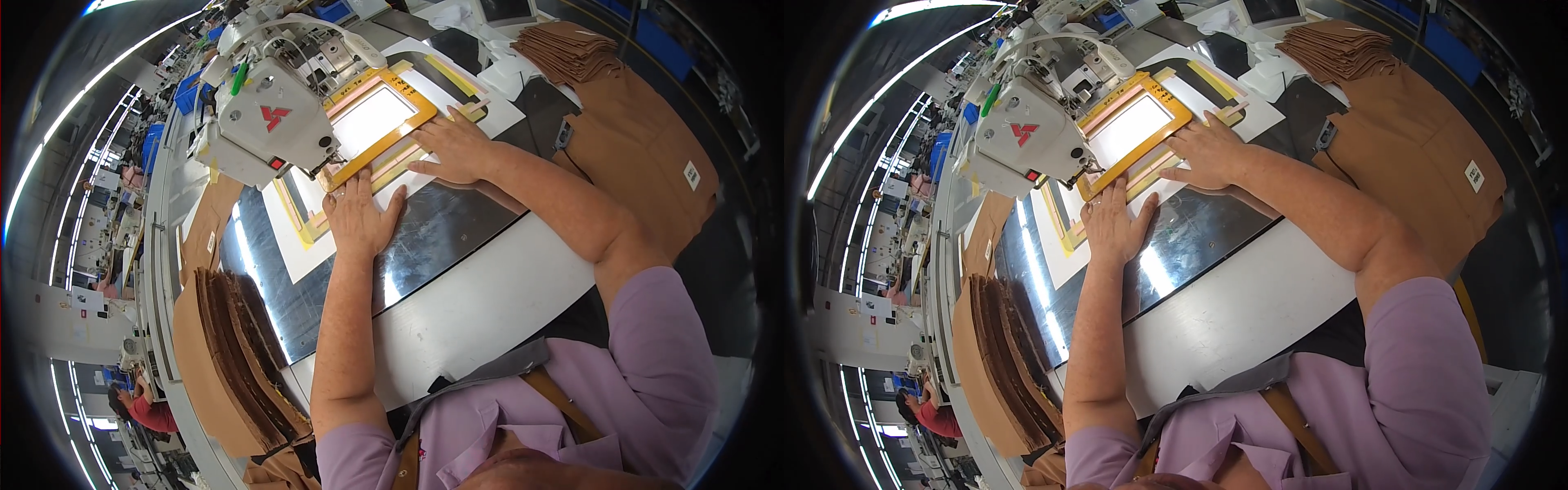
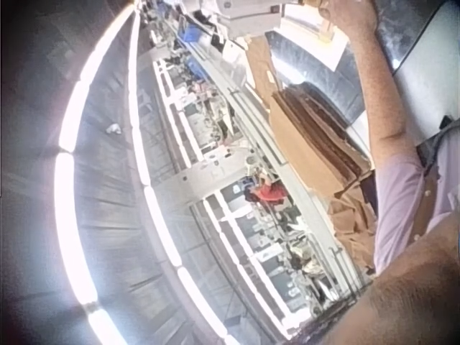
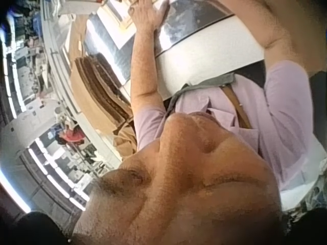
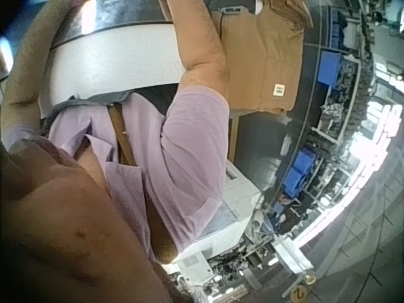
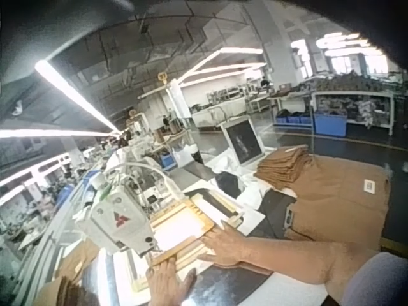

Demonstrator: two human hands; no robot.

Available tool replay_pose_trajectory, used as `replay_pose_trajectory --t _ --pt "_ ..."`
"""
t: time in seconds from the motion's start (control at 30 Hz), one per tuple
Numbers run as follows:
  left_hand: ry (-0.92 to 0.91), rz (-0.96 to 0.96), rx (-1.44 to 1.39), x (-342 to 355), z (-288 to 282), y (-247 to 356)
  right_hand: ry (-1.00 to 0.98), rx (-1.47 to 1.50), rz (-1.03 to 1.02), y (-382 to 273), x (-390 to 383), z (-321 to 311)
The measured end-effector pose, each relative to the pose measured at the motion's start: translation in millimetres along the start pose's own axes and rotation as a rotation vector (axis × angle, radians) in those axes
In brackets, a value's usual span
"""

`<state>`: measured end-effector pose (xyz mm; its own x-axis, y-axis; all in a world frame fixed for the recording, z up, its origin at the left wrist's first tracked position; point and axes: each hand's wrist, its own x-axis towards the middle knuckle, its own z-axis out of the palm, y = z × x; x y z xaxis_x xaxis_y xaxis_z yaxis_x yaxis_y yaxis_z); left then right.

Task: Operating an industrial sewing machine to assemble leather bag components, including placing fabric in a guide and aligning labels.

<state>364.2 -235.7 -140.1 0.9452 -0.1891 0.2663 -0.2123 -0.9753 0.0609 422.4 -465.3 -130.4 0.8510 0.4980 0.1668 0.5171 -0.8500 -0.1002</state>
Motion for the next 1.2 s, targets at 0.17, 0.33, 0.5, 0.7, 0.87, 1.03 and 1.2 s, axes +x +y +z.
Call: replay_pose_trajectory --t 0.17,0.33,0.5,0.7,0.87,1.03,1.2 --pt "-0.059 -0.051 0.002 0.0 -3.2 -0.8 0.006 -0.012 0.012 -1.0 2.7 1.6" --pt "-0.039 -0.047 0.003 0.0 -4.1 0.1 -0.032 -0.032 0.091 -3.2 3.0 0.5" --pt "-0.093 -0.238 0.047 -6.4 -5.7 -0.2 -0.083 -0.047 0.245 -8.9 1.3 -3.7" --pt "0.051 -0.306 0.071 -27.6 1.4 -8.4 0.039 -0.015 0.435 -4.1 2.8 6.4" --pt "-0.056 -0.222 -0.043 -62.3 -10.0 -14.8 0.190 0.088 0.422 -0.3 2.7 3.7" --pt "-0.133 -0.153 -0.045 -83.3 -15.7 -15.3 0.554 0.123 0.297 19.0 1.8 27.5" --pt "-0.113 -0.155 -0.056 -88.2 -20.4 -16.3 0.666 -0.052 0.098 109.9 0.1 -24.8"
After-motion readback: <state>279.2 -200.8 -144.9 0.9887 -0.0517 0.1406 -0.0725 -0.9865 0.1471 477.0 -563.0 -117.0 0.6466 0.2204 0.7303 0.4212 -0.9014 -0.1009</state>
